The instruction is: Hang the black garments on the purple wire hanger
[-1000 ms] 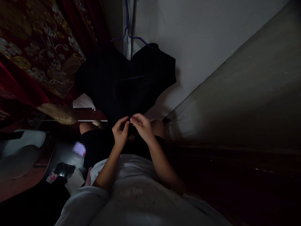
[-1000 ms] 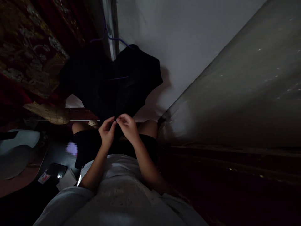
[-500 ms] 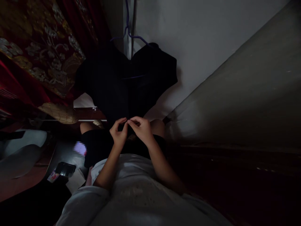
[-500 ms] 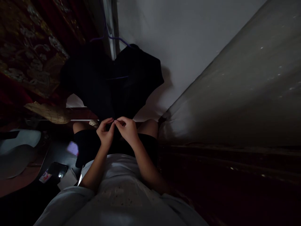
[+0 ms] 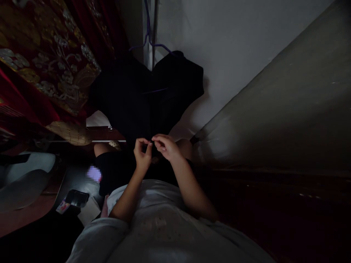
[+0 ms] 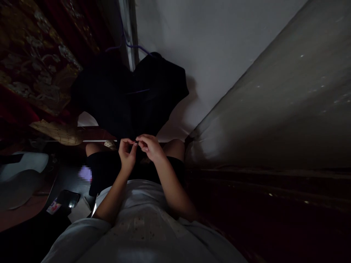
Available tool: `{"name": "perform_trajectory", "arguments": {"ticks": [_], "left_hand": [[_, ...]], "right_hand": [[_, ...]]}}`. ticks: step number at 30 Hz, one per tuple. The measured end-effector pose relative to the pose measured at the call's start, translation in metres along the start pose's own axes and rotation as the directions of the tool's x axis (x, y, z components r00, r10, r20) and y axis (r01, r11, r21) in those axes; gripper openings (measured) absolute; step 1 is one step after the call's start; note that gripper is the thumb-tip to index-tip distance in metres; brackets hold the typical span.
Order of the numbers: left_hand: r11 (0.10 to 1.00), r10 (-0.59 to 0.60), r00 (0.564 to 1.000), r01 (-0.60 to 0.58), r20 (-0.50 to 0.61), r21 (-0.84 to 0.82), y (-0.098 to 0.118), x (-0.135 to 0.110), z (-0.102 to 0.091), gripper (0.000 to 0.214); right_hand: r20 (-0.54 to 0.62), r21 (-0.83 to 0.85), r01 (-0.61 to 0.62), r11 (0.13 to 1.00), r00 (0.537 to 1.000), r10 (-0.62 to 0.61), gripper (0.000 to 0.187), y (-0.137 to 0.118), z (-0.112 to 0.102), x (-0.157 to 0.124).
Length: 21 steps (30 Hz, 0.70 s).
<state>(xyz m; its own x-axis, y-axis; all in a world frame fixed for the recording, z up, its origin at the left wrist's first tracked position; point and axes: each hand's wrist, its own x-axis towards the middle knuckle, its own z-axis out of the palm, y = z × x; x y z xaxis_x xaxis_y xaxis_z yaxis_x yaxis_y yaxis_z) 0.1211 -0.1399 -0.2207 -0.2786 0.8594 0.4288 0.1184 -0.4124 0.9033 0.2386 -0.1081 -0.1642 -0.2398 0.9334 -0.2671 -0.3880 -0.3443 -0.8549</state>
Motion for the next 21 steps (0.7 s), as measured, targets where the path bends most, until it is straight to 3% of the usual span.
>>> {"name": "perform_trajectory", "arguments": {"ticks": [4,8,11,15,18,21], "left_hand": [[0.999,-0.037,0.999,0.038,0.037,-0.031,-0.02,0.0,0.001,0.021],[0.998,-0.054,0.997,0.052,0.052,0.045,-0.038,0.007,0.001,0.021],[0.987,-0.001,0.99,-0.022,0.141,0.157,-0.032,0.024,-0.001,0.014],[0.968,0.155,0.946,-0.204,0.284,0.15,0.014,0.069,-0.002,0.013],[0.913,0.372,0.9,-0.399,0.228,0.087,0.071,0.118,0.0,0.018],[0.857,0.489,0.838,-0.513,0.242,0.046,0.117,0.167,0.006,0.027]], "right_hand": [[-0.087,0.027,0.237,0.971,0.968,-0.234,0.023,-0.063,0.008,0.037],[-0.063,-0.046,0.433,0.9,0.898,-0.435,0.029,-0.139,0.021,0.065],[-0.05,-0.084,0.494,0.865,0.865,-0.499,0.027,-0.159,0.033,0.062],[-0.07,-0.112,0.525,0.843,0.842,-0.534,0.025,-0.15,0.046,0.045],[-0.067,-0.13,0.527,0.84,0.84,-0.538,0.023,-0.145,0.054,0.036],[-0.023,-0.141,0.567,0.811,0.817,-0.576,0.022,-0.149,0.059,0.029]]}}
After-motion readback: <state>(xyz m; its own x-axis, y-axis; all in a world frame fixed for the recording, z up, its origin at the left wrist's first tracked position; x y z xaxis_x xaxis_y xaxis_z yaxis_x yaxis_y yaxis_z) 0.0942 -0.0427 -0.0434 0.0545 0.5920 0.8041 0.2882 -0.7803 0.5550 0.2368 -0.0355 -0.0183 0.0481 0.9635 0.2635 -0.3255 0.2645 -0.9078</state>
